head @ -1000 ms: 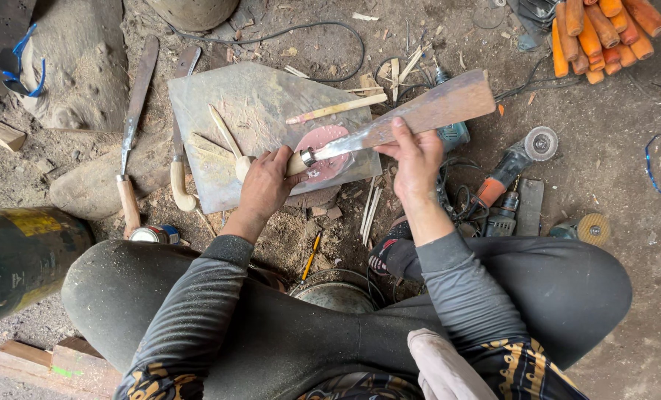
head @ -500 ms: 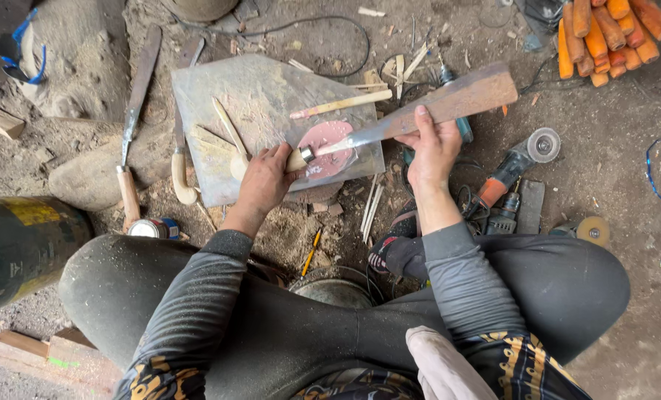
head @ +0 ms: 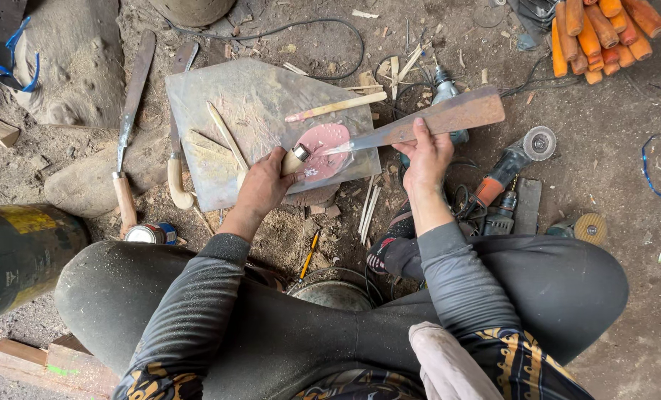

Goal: The person applies pink glue to a wooden handle using a small stick and a metal file, smoothing the surface while seated on the floor.

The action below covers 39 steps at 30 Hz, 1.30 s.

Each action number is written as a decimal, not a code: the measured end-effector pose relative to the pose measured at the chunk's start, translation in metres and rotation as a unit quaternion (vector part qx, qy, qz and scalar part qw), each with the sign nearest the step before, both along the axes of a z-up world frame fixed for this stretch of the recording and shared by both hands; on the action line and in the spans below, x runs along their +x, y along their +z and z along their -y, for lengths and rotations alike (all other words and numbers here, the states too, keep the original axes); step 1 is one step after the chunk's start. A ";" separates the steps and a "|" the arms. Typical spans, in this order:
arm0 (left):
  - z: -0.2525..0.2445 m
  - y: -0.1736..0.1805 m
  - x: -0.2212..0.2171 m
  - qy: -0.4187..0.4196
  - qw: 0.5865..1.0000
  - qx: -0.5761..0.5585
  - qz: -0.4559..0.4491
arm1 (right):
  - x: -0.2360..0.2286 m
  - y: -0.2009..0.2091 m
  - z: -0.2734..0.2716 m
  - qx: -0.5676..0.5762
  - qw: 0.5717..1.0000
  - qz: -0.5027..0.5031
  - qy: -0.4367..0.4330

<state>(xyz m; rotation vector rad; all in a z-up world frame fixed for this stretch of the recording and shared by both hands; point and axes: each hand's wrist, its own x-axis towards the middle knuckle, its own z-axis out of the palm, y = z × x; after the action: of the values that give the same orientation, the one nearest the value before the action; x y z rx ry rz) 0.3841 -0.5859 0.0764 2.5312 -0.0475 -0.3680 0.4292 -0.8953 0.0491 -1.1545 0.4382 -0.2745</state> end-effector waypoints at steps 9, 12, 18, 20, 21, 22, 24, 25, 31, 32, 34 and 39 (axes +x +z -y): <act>0.008 0.004 -0.001 -0.018 0.998 0.059 0.015 | -0.041 -0.022 -0.032 0.135 0.983 -0.114 -0.044; 0.015 0.003 -0.002 -0.031 0.999 0.043 -0.005 | -0.059 -0.024 -0.039 0.195 0.967 -0.143 -0.085; 0.013 0.001 -0.009 -0.055 0.996 0.069 0.003 | -0.064 -0.014 -0.038 0.239 0.953 -0.136 -0.126; 0.014 0.000 -0.009 -0.048 0.997 0.062 0.020 | -0.063 -0.008 -0.035 0.245 0.953 -0.126 -0.126; 0.013 -0.001 -0.009 -0.044 0.997 0.060 0.028 | -0.063 -0.006 -0.035 0.246 0.954 -0.122 -0.123; 0.014 -0.002 -0.009 -0.042 0.996 0.065 0.034 | -0.064 -0.003 -0.036 0.247 0.954 -0.117 -0.121; 0.014 -0.002 -0.007 -0.038 0.995 0.079 0.047 | -0.065 0.003 -0.038 0.251 0.958 -0.093 -0.106; 0.014 -0.003 -0.008 -0.025 0.996 0.061 0.057 | -0.067 0.006 -0.040 0.253 0.959 -0.082 -0.099; 0.020 -0.001 -0.015 0.015 0.982 -0.084 0.169 | -0.080 0.033 -0.049 0.219 0.974 0.028 -0.048; 0.021 -0.001 -0.015 0.011 0.978 -0.093 0.185 | -0.082 0.038 -0.050 0.207 0.976 0.048 -0.039; 0.023 0.000 -0.015 0.011 0.978 -0.101 0.183 | -0.085 0.046 -0.051 0.182 0.979 0.086 -0.020; 0.020 -0.001 -0.014 0.023 0.984 -0.130 0.116 | -0.089 0.060 -0.046 0.140 0.980 0.141 0.006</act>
<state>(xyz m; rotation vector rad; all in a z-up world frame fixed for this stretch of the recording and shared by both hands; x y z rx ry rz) 0.3704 -0.6062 0.0756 2.2986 -0.1192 -0.0421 0.3398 -0.8488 0.1093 -0.8262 0.2105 -0.3483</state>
